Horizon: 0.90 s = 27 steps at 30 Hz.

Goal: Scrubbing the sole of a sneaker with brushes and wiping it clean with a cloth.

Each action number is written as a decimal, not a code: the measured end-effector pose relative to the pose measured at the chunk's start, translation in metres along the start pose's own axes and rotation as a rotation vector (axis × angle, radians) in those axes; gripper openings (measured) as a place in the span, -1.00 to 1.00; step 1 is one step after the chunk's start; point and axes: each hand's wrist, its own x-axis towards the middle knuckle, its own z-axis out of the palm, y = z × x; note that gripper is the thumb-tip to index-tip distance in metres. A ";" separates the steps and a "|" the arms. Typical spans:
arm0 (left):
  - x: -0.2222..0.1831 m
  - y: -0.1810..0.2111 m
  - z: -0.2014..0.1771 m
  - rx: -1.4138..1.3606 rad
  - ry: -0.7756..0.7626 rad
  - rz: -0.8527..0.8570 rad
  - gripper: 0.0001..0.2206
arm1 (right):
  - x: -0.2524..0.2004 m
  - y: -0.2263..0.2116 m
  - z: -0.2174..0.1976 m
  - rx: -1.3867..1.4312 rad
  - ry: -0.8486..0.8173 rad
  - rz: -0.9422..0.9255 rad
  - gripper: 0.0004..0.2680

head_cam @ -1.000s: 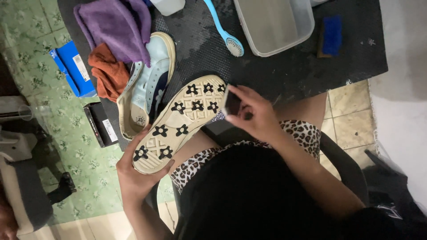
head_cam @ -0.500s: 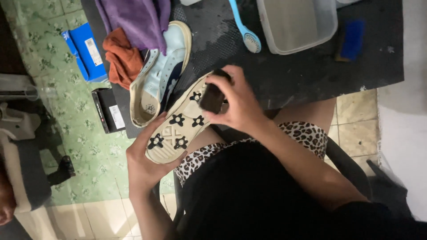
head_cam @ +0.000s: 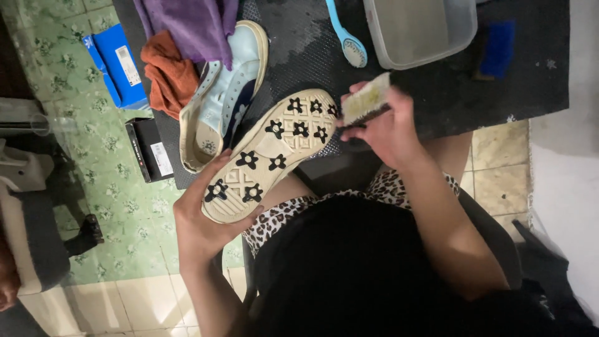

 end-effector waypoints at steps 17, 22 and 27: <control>-0.003 0.004 0.006 -0.036 0.027 -0.020 -0.30 | -0.007 0.016 0.028 -1.131 0.010 -0.309 -0.53; -0.001 0.008 0.010 -0.051 0.048 -0.009 -0.29 | 0.007 0.064 0.030 -1.329 0.107 -0.774 -0.52; 0.003 0.021 0.012 0.042 0.042 -0.028 -0.28 | -0.016 0.048 0.092 -1.319 -0.099 -0.924 -0.44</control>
